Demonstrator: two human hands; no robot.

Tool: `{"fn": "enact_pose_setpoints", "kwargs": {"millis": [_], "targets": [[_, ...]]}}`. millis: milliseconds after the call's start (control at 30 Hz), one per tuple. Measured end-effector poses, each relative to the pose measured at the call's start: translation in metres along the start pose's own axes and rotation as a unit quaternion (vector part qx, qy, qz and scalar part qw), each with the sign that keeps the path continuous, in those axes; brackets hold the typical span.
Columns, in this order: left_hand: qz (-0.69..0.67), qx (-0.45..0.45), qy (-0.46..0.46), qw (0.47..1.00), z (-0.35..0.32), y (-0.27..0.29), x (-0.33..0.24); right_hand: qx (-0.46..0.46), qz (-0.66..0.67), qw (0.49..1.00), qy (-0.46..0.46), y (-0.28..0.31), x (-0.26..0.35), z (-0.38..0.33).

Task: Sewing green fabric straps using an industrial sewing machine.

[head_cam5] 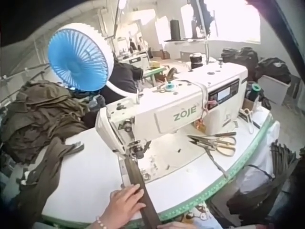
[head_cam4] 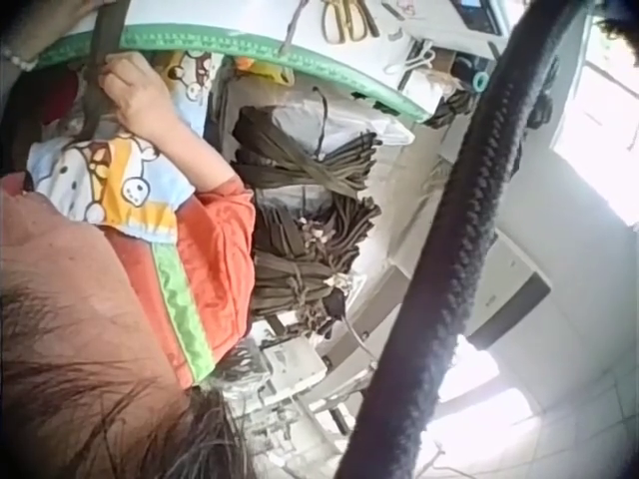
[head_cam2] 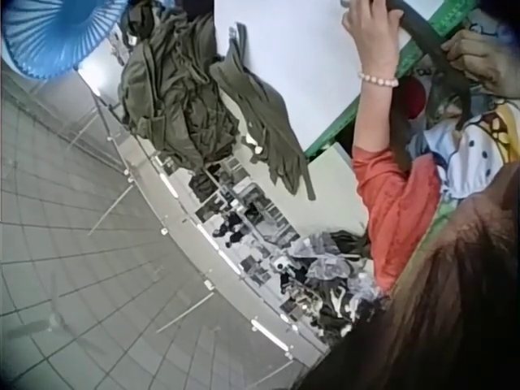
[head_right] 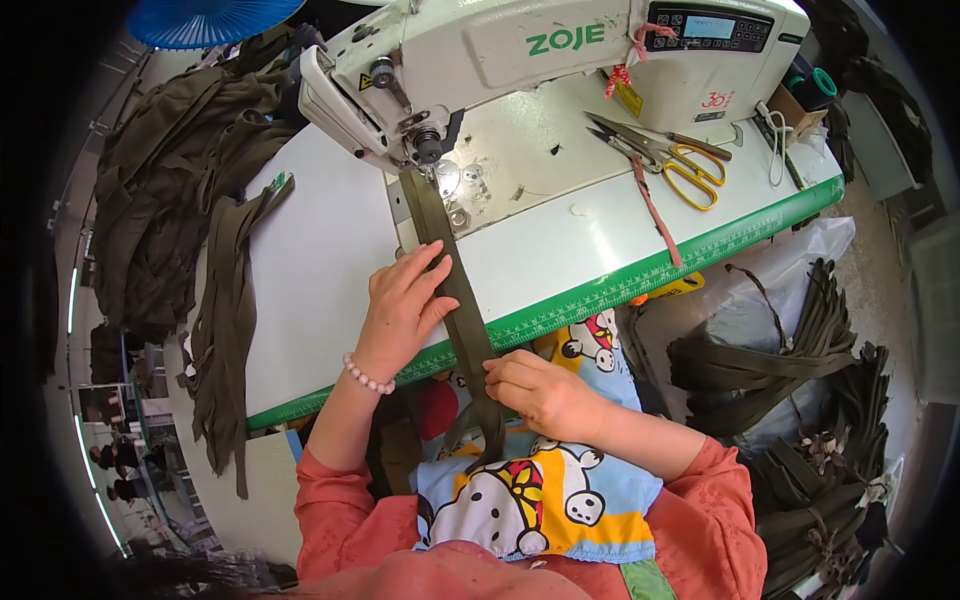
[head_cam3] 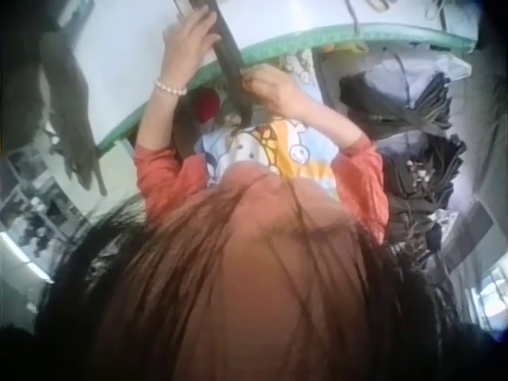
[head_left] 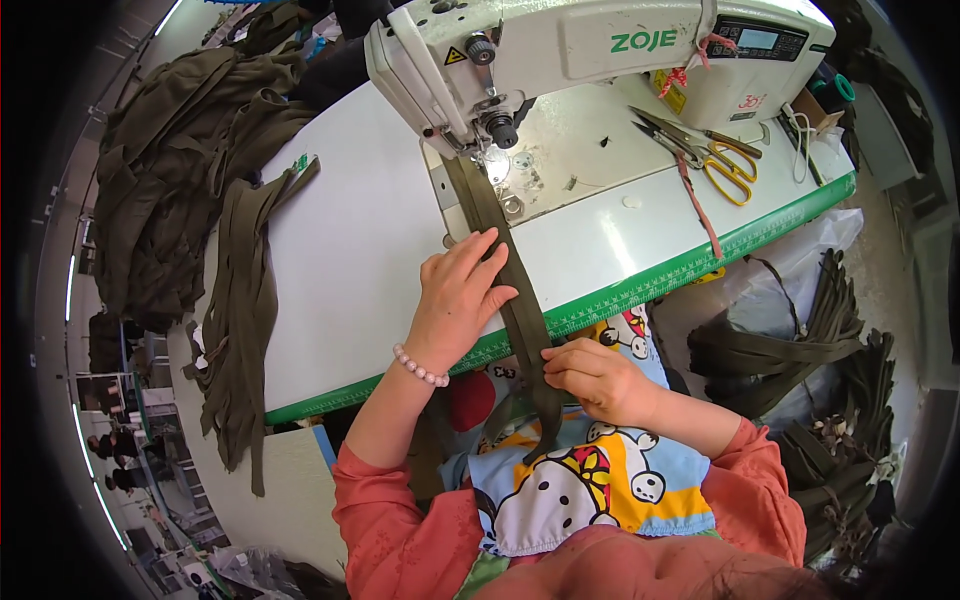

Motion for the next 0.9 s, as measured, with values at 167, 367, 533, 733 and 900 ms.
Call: {"fn": "enact_pose_setpoints", "kwargs": {"millis": [167, 367, 533, 733, 900], "targets": [[0.012, 0.042, 0.010, 0.999, -0.001, -0.002, -0.003, 0.003, 0.021, 1.000, -0.022, -0.007, -0.004, 0.004], [0.001, 0.061, 0.039, 0.997, -0.004, 0.004, -0.005, 0.046, 0.030, 0.998, -0.004, -0.019, -0.004, 0.001], [-0.005, 0.065, 0.044, 0.997, -0.005, 0.001, -0.003, 0.026, 0.018, 0.999, -0.021, -0.016, -0.007, 0.005], [-0.013, 0.072, 0.046, 0.996, -0.003, -0.002, -0.001, 0.040, 0.018, 0.999, -0.026, -0.017, -0.011, 0.006], [-0.014, 0.066, 0.044, 0.997, 0.000, -0.003, 0.004, 0.040, 0.010, 0.999, -0.027, -0.013, -0.013, 0.010]]}}
Point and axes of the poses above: each hand's wrist, its own z-axis towards the middle knuckle, its own y-axis out of the back of the hand, x = y × z, the point moved 9 cm from there along z, towards the middle knuckle, and after that the axes turned 4 degrees about -x, right-handed, at the moved point
